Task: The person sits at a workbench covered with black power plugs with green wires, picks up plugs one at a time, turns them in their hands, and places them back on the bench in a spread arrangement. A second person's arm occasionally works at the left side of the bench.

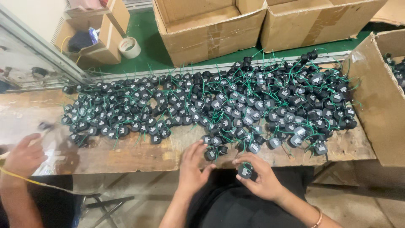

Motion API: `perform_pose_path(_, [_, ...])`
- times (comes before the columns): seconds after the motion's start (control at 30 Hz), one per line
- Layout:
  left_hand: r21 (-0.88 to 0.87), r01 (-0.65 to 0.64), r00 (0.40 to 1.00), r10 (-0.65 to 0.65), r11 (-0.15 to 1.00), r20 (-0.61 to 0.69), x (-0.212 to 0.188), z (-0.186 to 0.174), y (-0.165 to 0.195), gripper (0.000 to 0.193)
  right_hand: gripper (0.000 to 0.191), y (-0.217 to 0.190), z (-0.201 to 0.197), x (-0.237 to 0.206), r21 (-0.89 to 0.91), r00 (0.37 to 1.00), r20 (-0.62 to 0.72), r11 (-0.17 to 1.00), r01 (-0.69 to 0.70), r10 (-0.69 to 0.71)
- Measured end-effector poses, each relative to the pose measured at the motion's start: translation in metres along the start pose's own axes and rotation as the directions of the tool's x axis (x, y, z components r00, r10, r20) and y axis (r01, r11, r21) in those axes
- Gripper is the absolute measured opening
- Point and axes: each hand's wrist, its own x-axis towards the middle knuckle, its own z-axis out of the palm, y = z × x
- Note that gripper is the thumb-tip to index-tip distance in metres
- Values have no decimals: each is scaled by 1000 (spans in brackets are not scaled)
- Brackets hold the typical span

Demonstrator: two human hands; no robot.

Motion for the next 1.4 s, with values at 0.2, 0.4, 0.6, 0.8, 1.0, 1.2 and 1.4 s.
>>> perform_pose_path(0.2, [33,78,997,-78,996,-5,3,30,-7,34,43,5,11,-8,-48,998,59,999,4,-2])
perform_pose_path(0.4, [17,216,943,-204,976,-263,4,26,-36,20,40,11,-11,-8,-48,998,54,999,-9,11])
perform_pose_path(0.6, [126,256,953,-228,958,-200,2,11,-58,31,37,19,-15,-11,9,998,64,1000,-13,13])
perform_pose_path(0.8, [259,350,905,-252,900,-343,-5,7,-82,47,36,22,-15,-11,4,997,73,1000,-8,8])
perform_pose_path(1.0, [23,465,871,-453,885,-192,-17,-13,-98,30,35,22,-8,-13,0,998,65,1000,-19,19])
perform_pose_path(1.2, [-439,312,780,-491,843,-388,-9,-10,-76,31,37,31,-10,-13,45,995,78,997,-60,57])
perform_pose_path(1.4, [-441,157,970,-222,884,-98,-5,15,16,40,78,39,11,-13,529,904,320,739,-418,282])
